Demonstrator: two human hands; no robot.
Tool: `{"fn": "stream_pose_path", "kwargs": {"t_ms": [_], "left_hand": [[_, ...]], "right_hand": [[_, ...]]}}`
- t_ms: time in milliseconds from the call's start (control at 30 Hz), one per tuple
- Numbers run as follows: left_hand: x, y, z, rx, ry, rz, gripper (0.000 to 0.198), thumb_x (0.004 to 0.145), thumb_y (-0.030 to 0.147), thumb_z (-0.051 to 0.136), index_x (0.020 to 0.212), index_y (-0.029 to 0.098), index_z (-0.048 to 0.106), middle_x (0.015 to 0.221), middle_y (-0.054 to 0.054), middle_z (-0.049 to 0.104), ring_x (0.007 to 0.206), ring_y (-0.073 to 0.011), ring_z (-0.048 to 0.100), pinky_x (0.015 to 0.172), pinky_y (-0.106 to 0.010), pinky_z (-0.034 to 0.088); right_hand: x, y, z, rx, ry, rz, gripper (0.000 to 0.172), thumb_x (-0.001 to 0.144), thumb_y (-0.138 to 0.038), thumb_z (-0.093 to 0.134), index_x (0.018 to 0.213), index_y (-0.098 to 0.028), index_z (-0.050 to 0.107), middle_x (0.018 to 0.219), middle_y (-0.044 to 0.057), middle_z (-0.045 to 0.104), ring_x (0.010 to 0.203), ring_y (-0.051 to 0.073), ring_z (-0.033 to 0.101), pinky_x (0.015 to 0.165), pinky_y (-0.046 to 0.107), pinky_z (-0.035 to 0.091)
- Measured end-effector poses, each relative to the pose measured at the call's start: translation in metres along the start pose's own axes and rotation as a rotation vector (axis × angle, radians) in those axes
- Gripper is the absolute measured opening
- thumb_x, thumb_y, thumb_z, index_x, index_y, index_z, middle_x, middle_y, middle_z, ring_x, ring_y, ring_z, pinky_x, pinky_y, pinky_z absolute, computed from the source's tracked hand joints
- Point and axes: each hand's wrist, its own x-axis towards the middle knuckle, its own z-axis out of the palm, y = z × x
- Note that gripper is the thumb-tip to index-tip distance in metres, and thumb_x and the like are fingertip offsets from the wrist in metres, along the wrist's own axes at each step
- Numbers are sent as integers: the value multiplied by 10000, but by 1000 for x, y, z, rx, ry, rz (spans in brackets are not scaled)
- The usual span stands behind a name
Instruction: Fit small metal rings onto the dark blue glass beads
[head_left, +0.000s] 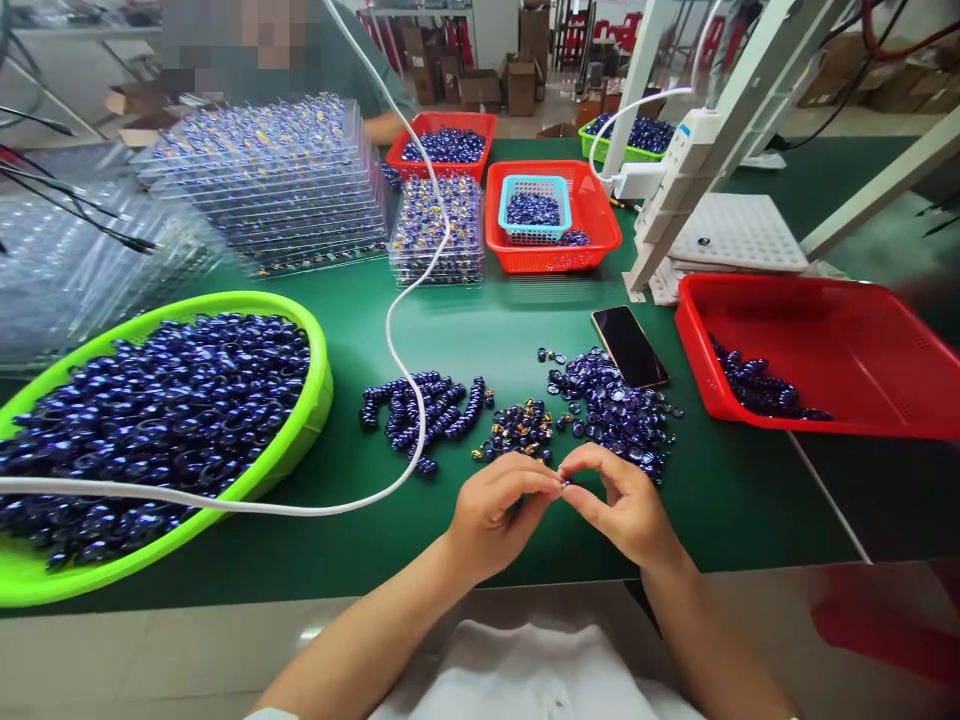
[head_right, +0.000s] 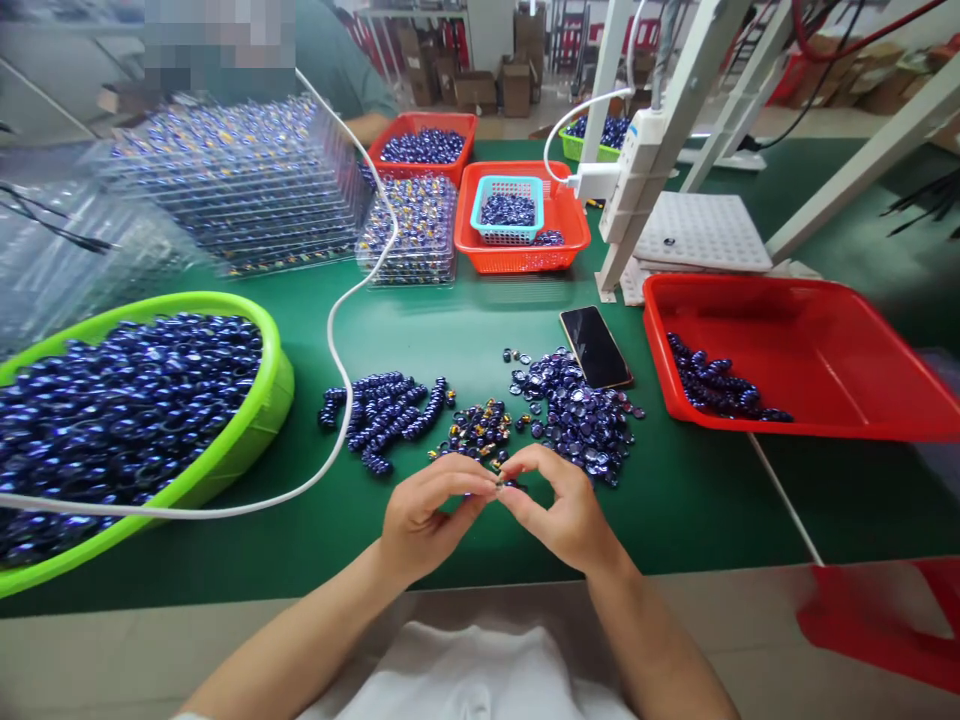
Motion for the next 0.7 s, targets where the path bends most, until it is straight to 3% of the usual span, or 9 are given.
{"fn": "stream_pose_path", "kwargs": {"t_ms": [233,367,500,600,700], "left_hand": [[-17,2,-3,74,-156,-25,199,901,131,561,959,235,721,925,-78,769,859,-207,701,793,-360,562],[-28,0,-18,220,-80,-24,213,882,149,625,1066,240,681,972,-76,740,900,-203,681,810,-345,555],[-38,-13,-57,681,95,-272,239,843,263,696,1075,219,658,975,-80,656,883,-223,651,806,-363,547],[-45,-26,-78,912,39,-441,219,826,310,700,995,178,655,954,-91,624,889,-264,641,806,-405,546],[-48,-35,-82,937,-17,-463,108,870,263,619,934,178,634,936,-81,624,840,-240,653,765,-367,551]], "right_hand": [[2,-1,1,216,-180,56,76,925,-279,599,881,-235,642,905,45,640,896,198,612,816,326,497],[1,-5,3,142,-192,48,111,942,-251,556,841,-228,598,918,42,624,895,191,597,819,324,470],[-1,-5,3,92,-138,53,134,949,-230,520,819,-226,552,910,37,600,880,183,578,804,317,454],[-1,-3,4,62,-127,35,124,942,-210,518,823,-224,549,908,37,602,877,183,580,804,318,453],[0,-1,6,37,-120,22,121,934,-196,521,821,-223,550,897,37,609,866,184,586,800,318,458]]}}
